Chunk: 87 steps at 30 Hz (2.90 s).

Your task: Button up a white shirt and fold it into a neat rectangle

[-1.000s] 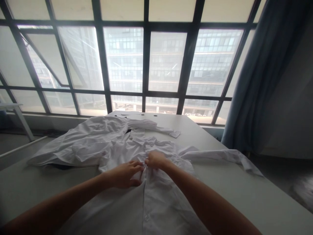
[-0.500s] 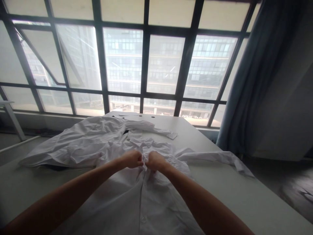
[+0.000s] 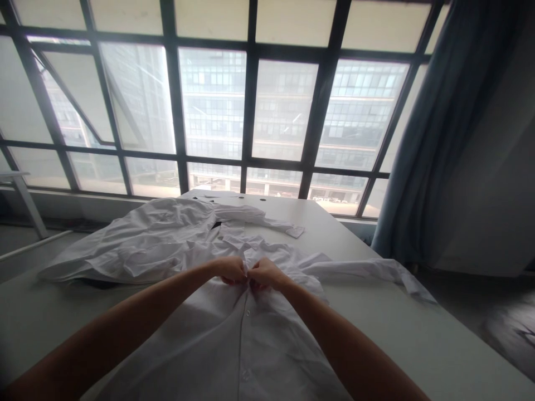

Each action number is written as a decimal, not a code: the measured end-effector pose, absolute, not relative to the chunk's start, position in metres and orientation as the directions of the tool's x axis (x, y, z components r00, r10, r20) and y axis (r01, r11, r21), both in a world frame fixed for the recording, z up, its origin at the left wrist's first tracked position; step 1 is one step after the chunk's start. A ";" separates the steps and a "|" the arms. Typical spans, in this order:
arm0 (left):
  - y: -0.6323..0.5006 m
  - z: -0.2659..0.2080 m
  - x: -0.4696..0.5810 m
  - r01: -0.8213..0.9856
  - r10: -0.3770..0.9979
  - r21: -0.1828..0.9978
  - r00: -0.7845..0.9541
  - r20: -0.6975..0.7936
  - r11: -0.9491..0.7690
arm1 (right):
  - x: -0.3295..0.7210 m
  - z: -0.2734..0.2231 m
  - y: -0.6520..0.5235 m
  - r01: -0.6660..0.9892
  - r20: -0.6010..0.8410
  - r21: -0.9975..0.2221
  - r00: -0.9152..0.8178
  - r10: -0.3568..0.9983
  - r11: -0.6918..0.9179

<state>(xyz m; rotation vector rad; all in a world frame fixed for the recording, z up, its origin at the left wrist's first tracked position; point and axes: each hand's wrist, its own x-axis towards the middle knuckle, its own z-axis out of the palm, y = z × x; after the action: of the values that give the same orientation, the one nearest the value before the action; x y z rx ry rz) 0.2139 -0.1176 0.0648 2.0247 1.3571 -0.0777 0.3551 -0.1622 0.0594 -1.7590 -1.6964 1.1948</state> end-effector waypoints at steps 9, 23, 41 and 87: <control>-0.115 0.031 0.197 0.579 0.797 0.805 0.543 -0.265 -0.127 | 0.366 0.027 -0.159 0.484 -0.112 -0.874 -0.119 0.987 -0.041; -0.124 0.016 0.189 0.334 0.791 0.937 0.598 -0.125 -0.105 | 0.365 0.013 -0.167 0.367 0.097 -0.922 -0.090 0.991 0.124; -0.133 0.026 0.189 0.324 0.785 0.945 0.596 -0.168 -0.044 | 0.359 0.015 -0.168 0.366 0.064 -0.924 -0.136 0.989 0.110; -0.123 0.018 0.172 0.704 0.719 0.171 0.638 0.275 -0.689 | 0.366 0.022 -0.168 0.797 0.243 -0.534 -0.176 0.954 0.283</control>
<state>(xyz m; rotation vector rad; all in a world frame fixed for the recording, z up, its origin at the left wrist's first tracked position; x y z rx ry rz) 0.1720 -0.1230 0.0176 2.7992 1.2169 0.5024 0.3658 -0.1681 0.0223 -1.5639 -2.0266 0.3880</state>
